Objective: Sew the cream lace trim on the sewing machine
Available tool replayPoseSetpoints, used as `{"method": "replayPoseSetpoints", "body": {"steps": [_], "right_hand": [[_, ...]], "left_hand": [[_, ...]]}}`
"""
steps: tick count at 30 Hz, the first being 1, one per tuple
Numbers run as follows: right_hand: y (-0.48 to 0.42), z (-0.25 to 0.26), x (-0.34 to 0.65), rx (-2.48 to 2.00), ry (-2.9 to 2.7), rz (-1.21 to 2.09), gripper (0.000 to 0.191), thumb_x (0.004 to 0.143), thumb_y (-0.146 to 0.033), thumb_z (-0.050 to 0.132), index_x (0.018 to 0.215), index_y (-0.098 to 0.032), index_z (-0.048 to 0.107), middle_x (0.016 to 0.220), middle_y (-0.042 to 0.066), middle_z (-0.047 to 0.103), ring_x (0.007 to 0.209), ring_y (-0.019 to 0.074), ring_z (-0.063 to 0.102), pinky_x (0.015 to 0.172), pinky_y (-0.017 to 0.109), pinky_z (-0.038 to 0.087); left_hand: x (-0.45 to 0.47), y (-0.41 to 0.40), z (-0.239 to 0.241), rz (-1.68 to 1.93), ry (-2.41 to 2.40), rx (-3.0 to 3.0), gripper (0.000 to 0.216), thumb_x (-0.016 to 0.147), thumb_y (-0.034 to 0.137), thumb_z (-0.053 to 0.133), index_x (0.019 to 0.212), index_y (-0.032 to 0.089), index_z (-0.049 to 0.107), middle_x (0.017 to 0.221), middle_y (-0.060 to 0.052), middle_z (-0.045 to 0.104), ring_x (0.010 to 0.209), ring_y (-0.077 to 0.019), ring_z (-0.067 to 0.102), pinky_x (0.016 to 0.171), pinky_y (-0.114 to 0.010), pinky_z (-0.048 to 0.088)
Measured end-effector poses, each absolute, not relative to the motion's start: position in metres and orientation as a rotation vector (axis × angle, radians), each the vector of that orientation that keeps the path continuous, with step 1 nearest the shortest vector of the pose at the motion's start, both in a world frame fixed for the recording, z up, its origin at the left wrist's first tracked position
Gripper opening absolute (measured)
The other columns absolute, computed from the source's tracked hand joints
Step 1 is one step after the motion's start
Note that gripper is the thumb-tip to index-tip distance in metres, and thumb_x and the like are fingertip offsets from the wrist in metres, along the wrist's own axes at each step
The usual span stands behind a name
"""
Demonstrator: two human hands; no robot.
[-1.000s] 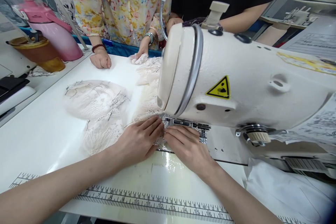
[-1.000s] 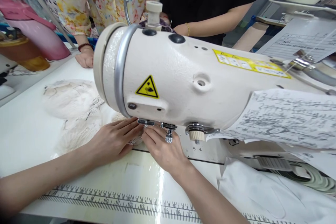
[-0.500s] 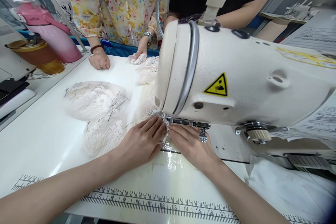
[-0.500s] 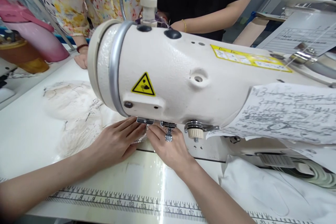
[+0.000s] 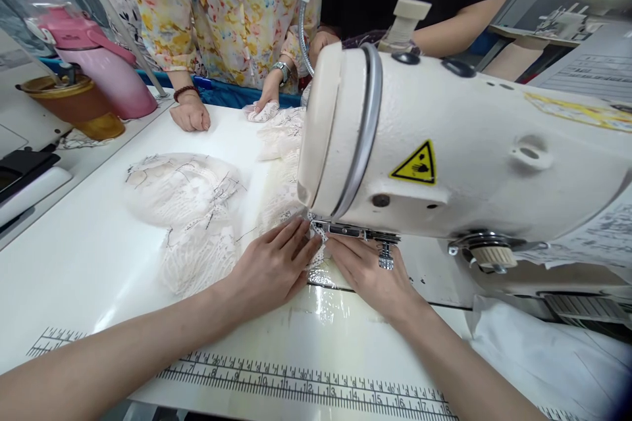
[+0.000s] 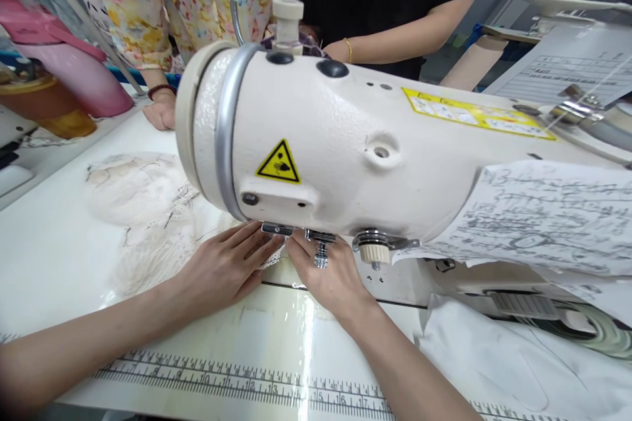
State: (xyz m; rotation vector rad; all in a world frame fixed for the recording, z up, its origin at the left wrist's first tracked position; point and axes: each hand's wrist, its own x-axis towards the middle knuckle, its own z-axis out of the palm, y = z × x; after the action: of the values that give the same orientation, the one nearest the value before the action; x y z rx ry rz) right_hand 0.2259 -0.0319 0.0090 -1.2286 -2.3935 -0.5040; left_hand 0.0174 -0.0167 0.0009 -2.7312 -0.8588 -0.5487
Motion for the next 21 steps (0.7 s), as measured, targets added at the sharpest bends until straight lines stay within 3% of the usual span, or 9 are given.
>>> {"method": "replayPoseSetpoints", "body": {"steps": [5, 9, 17, 21], "right_hand": [[-0.032, 0.008, 0.225, -1.230, -2.370, -0.578, 0.019, 0.088, -0.011, 0.055, 0.096, -0.023, 0.066, 0.095, -0.001, 0.074, 0.069, 0.0132, 0.063, 0.061, 0.029, 0.038], [-0.033, 0.009, 0.224, -1.200, -2.396, -0.590, 0.023, 0.086, -0.006, 0.053, 0.093, -0.022, 0.067, 0.092, -0.002, 0.074, 0.066, 0.0122, 0.061, 0.058, 0.029, 0.036], [-0.035, 0.009, 0.220, -1.134, -2.498, -0.498, 0.032, 0.085, 0.001, 0.048, 0.101, -0.019, 0.066, 0.098, 0.003, 0.071, 0.086, 0.0141, 0.064, 0.061, 0.026, 0.041], [-0.035, 0.004, 0.217, -1.093, -2.537, -0.498, 0.035, 0.081, 0.007, 0.047, 0.101, -0.017, 0.065, 0.101, 0.004, 0.071, 0.095, 0.0145, 0.063, 0.077, 0.026, 0.047]], "left_hand": [[0.016, -0.016, -0.002, -0.585, -0.703, -2.697, 0.032, 0.094, 0.012, 0.044, 0.122, 0.006, 0.058, 0.123, -0.014, 0.064, 0.114, -0.0249, 0.062, 0.097, -0.040, 0.054], [0.011, -0.016, -0.003, -0.573, -0.690, -2.728, 0.033, 0.094, 0.011, 0.044, 0.123, 0.002, 0.057, 0.122, -0.017, 0.064, 0.113, -0.0260, 0.062, 0.096, -0.040, 0.054], [-0.002, -0.005, 0.000, -0.595, -0.673, -2.844, 0.035, 0.094, 0.013, 0.042, 0.125, 0.007, 0.058, 0.126, -0.013, 0.062, 0.122, -0.0245, 0.056, 0.104, -0.039, 0.049], [-0.005, 0.000, 0.003, -0.592, -0.645, -2.849, 0.034, 0.094, 0.013, 0.042, 0.123, 0.009, 0.059, 0.125, -0.012, 0.063, 0.121, -0.0234, 0.057, 0.105, -0.038, 0.048]]}}
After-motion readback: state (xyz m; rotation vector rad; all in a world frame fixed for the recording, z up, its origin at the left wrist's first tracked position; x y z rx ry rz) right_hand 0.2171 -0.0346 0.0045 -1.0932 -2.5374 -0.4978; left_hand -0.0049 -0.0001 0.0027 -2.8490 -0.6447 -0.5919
